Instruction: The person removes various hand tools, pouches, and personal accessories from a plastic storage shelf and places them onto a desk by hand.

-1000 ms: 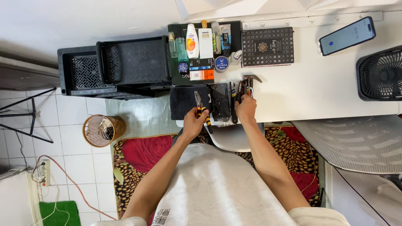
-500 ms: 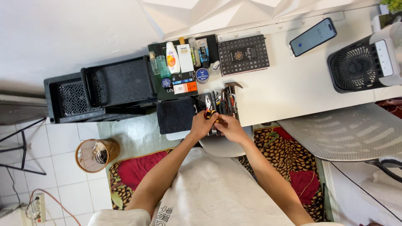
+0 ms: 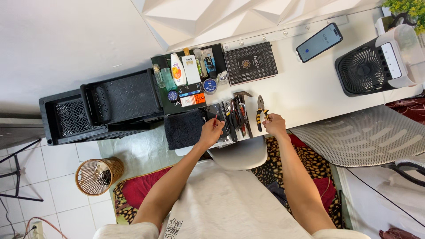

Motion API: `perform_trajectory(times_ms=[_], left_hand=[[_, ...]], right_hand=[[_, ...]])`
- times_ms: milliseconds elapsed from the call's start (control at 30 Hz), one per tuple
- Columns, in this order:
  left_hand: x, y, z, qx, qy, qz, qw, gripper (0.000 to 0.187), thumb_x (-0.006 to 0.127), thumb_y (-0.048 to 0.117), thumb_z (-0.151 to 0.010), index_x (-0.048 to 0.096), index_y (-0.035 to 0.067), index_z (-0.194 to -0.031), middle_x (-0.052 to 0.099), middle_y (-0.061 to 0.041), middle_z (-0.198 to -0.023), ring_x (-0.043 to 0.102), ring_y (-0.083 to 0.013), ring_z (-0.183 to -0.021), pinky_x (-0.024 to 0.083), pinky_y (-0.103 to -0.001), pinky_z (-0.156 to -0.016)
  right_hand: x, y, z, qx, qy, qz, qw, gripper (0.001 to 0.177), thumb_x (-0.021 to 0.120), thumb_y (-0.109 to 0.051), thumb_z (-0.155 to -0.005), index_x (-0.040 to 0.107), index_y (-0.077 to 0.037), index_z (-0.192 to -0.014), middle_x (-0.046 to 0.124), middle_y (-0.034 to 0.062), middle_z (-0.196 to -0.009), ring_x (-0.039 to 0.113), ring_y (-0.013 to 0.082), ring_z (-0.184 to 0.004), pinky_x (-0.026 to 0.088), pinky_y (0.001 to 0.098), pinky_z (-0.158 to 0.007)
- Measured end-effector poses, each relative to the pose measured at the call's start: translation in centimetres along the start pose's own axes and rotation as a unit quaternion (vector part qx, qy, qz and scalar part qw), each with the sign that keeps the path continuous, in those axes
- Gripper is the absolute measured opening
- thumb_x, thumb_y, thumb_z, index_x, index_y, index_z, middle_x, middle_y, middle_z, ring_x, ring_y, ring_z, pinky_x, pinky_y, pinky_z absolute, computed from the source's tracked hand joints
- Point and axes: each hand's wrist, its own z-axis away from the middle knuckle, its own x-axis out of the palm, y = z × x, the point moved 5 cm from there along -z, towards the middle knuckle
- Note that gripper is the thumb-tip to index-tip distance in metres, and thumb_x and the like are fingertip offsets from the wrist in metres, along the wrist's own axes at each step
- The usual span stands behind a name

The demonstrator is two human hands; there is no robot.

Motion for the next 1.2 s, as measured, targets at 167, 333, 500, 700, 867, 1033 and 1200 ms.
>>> perform_trajectory(times_ms=[167,333,500,700,867,1033,1200], left_hand=[[-1.0,-0.5,0.7,-0.054,-0.004,-0.001,0.999,0.037,0.059,0.035,-0.104,0.069,0.001,-0.094,0.072,-0.01,-0.068,0.066,-0.0138,-0.059,0.049,-0.031,-0.056],[-1.3,-3.6,0.5,-0.108,-0.003,0.12,0.987,0.028,0.048,0.022,-0.103,0.067,0.002,-0.101,0.07,-0.012,-0.071,0.057,-0.0145,-0.055,0.046,-0.032,-0.051],[-1.0,-5.5,-0.4,-0.06,0.019,0.131,0.989,0.026,0.049,0.016,-0.106,0.069,0.0,-0.103,0.071,-0.01,-0.079,0.059,-0.0123,-0.061,0.049,-0.029,-0.056],[0.0,-3.0,-1.2,-0.09,0.047,0.16,0.982,0.025,0.061,0.019,-0.103,0.075,0.0,-0.111,0.072,-0.001,-0.085,0.07,-0.0084,-0.075,0.062,-0.024,-0.069],[1.4,-1.0,-1.8,-0.08,0.027,0.093,0.992,0.024,0.079,0.022,-0.095,0.081,0.0,-0.102,0.073,0.0,-0.078,0.062,-0.0065,-0.069,0.051,-0.025,-0.065],[4.5,-0.4,-3.1,-0.053,-0.017,0.148,0.987,0.021,0.081,0.019,-0.096,0.081,-0.001,-0.098,0.073,-0.004,-0.078,0.06,-0.0091,-0.068,0.05,-0.029,-0.063],[6.2,0.5,-3.5,-0.006,-0.026,0.055,0.998,0.025,0.083,0.024,-0.091,0.083,0.001,-0.101,0.082,-0.008,-0.085,0.073,-0.0121,-0.074,0.057,-0.029,-0.068]], right_hand=[[1.3,1.2,-3.0,-0.008,-0.014,0.135,0.991,0.028,0.076,-0.015,-0.095,0.076,-0.003,-0.12,0.078,0.0164,-0.108,0.075,0.0242,-0.09,0.059,0.0382,-0.079],[3.3,0.9,-3.5,0.004,-0.042,0.145,0.989,0.038,0.076,-0.017,-0.095,0.073,-0.004,-0.13,0.079,0.0183,-0.112,0.079,0.0294,-0.093,0.06,0.0391,-0.085],[4.1,-0.1,-3.2,-0.159,0.053,0.158,0.973,0.034,0.072,-0.01,-0.093,0.076,-0.002,-0.125,0.076,0.0203,-0.121,0.074,0.0323,-0.106,0.058,0.0382,-0.094],[3.8,0.3,-1.5,-0.128,0.085,0.111,0.982,0.032,0.069,-0.008,-0.095,0.075,-0.003,-0.125,0.078,0.0199,-0.117,0.076,0.0322,-0.107,0.059,0.038,-0.096],[3.2,-3.9,4.8,-0.208,0.112,0.05,0.97,0.033,0.075,-0.018,-0.095,0.074,-0.004,-0.125,0.077,0.0182,-0.109,0.074,0.0293,-0.099,0.059,0.038,-0.086],[6.0,-7.8,11.5,-0.202,-0.101,-0.11,0.968,0.033,0.075,-0.025,-0.097,0.073,-0.003,-0.122,0.08,0.0094,-0.101,0.076,0.0149,-0.089,0.061,0.0305,-0.079],[5.1,-7.8,11.3,-0.261,-0.059,-0.037,0.963,0.024,0.079,-0.016,-0.094,0.076,0.002,-0.109,0.081,0.0119,-0.092,0.079,0.0169,-0.078,0.062,0.031,-0.075]])
